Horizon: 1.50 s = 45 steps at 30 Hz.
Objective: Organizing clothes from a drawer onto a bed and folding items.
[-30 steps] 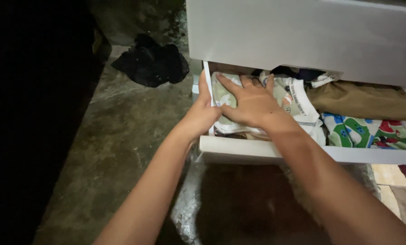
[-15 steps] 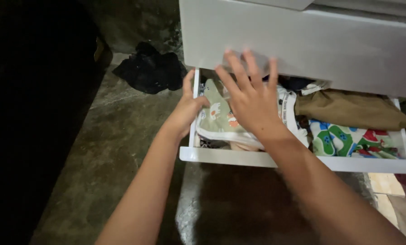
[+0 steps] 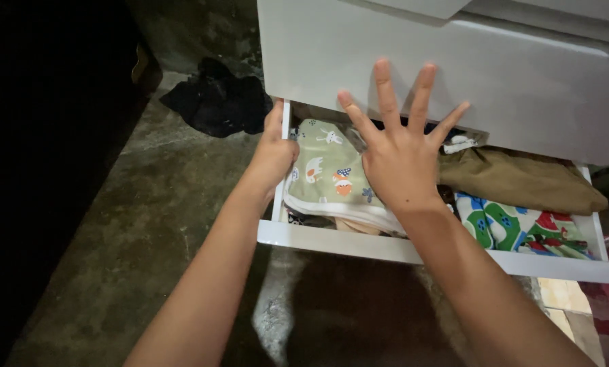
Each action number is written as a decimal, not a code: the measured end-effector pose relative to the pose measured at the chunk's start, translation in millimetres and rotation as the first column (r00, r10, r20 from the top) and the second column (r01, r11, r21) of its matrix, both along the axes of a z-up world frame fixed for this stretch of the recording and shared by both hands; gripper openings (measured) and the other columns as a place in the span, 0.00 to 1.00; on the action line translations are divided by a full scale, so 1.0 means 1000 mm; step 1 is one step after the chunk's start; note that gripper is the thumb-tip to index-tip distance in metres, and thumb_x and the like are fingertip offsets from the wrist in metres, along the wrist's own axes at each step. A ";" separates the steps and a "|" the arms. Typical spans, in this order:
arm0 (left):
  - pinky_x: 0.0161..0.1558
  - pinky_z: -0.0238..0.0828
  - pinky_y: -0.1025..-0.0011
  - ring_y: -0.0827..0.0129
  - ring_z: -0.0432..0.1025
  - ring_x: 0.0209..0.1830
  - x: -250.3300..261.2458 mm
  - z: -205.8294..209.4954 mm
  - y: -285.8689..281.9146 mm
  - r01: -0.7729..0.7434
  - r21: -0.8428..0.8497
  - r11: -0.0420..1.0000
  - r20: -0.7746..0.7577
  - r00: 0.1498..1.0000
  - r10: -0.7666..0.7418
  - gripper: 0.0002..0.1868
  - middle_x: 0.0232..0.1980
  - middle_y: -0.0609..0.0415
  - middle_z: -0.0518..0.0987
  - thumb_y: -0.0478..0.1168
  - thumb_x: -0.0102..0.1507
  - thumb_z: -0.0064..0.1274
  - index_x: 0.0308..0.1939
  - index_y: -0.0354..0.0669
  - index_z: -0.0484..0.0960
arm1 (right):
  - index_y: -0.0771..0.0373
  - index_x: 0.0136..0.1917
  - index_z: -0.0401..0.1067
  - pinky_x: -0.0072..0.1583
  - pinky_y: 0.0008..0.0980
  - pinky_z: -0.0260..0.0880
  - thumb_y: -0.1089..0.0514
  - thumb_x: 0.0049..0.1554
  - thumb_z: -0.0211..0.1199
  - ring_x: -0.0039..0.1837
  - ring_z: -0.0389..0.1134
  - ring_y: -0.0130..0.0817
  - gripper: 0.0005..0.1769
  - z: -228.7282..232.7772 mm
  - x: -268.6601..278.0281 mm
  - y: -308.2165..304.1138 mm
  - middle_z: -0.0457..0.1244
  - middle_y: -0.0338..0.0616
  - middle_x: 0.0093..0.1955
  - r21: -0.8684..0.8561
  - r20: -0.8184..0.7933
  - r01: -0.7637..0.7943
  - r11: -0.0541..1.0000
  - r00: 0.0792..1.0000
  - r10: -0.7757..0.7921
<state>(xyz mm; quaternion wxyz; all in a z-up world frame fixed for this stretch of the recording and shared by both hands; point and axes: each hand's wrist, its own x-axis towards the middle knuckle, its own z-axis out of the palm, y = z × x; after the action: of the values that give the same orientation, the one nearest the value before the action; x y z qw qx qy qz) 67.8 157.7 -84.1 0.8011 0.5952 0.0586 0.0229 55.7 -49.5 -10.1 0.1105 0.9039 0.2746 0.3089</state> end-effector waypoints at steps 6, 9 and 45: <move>0.71 0.55 0.66 0.54 0.57 0.74 -0.001 0.000 -0.009 -0.080 0.110 0.991 0.096 0.993 0.070 0.47 0.75 0.46 0.58 0.25 0.52 0.40 0.78 0.48 0.55 | 0.29 0.87 0.57 0.66 0.95 0.27 0.64 0.58 0.66 0.86 0.21 0.73 0.50 -0.004 0.004 -0.001 0.29 0.47 0.93 -0.034 0.008 -0.015 0.999 1.000 0.015; 0.73 0.49 0.64 0.50 0.56 0.74 0.006 -0.009 -0.015 -0.162 0.155 0.975 0.159 0.978 0.137 0.45 0.72 0.42 0.60 0.24 0.53 0.39 0.77 0.46 0.58 | 0.29 0.89 0.57 0.65 0.96 0.26 0.64 0.57 0.67 0.85 0.21 0.75 0.53 0.000 0.002 0.002 0.29 0.49 0.92 -0.002 -0.050 -0.020 1.000 0.999 0.020; 0.48 0.71 0.75 0.59 0.67 0.60 -0.074 -0.031 -0.042 -0.145 0.133 0.981 0.091 0.987 0.133 0.55 0.66 0.47 0.69 0.20 0.39 0.38 0.73 0.51 0.61 | 0.67 0.60 0.74 0.60 0.47 0.68 0.44 0.64 0.63 0.57 0.70 0.50 0.24 -0.017 0.012 -0.396 0.68 0.57 0.56 0.500 -0.535 0.686 0.529 0.725 -0.434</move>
<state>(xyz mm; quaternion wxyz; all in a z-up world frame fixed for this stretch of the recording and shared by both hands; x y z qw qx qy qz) -5.7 115.2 -115.4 0.7559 0.6425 0.0654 0.1073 68.0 -445.1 -26.6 -0.1766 0.9578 -0.1515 0.1686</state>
